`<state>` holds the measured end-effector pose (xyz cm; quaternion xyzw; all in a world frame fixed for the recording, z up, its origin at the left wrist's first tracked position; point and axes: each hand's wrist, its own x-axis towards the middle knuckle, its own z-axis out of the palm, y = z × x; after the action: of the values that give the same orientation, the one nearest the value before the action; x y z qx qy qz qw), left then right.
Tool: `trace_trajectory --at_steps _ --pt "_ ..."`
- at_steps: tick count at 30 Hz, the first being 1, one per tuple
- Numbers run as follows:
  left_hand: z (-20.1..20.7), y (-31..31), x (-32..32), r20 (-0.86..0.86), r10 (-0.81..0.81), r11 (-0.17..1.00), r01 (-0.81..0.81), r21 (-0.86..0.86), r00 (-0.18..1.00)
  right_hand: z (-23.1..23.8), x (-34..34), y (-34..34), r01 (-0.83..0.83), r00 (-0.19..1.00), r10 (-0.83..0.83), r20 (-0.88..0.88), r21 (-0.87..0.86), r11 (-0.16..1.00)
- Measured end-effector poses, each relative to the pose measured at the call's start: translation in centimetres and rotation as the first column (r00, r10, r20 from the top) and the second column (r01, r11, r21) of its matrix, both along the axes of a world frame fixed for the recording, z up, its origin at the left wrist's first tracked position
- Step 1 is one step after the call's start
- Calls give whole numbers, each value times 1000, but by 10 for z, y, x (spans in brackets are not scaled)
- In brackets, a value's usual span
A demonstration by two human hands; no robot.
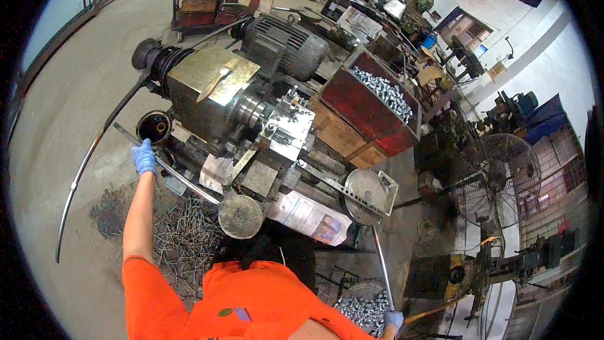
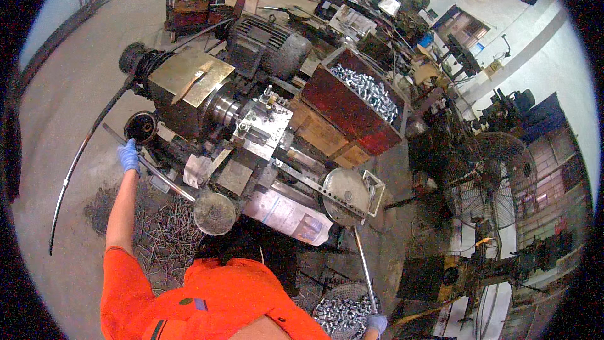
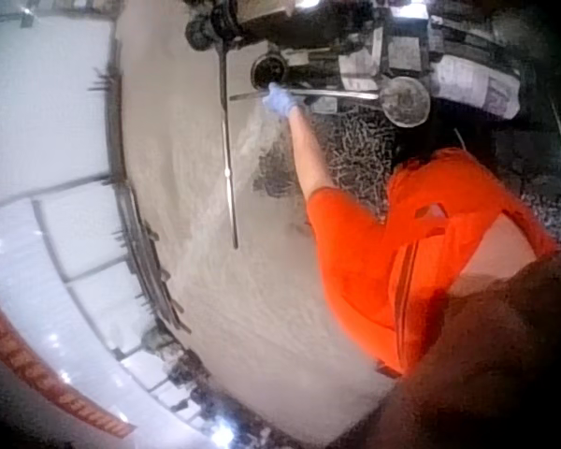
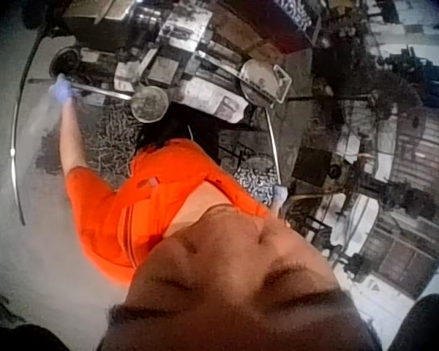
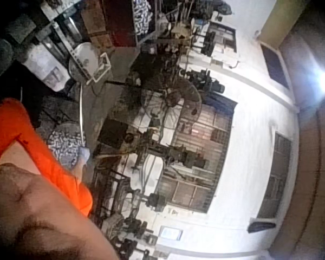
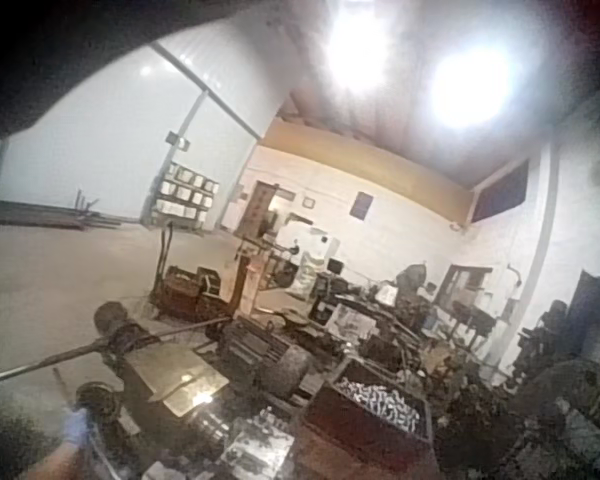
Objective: The person operates a lathe machine to process small metal components by inserting them into the chuck, using a lever to engage the machining action, and then removing the finished parts.
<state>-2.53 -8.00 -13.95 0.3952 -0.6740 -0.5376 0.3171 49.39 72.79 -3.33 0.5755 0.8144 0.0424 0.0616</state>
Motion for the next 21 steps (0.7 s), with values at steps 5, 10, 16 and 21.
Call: trace_trajectory --at_steps 5,10,16,21 --pt "21 14 5 89 -72 995 65 74 993 -11 10 4 17 1000 -19 17 122 992" --pt "30 13 9 10 -46 999 46 22 999 -38 36 35 -79 997 77 26 98 992" --pt "49 31 9 -218 -89 973 131 187 972 -38 39 22 -57 998 59 -18 102 993" --pt "44 17 13 -184 -22 980 58 192 983 -5 3 -10 77 995 -77 -70 10 997"
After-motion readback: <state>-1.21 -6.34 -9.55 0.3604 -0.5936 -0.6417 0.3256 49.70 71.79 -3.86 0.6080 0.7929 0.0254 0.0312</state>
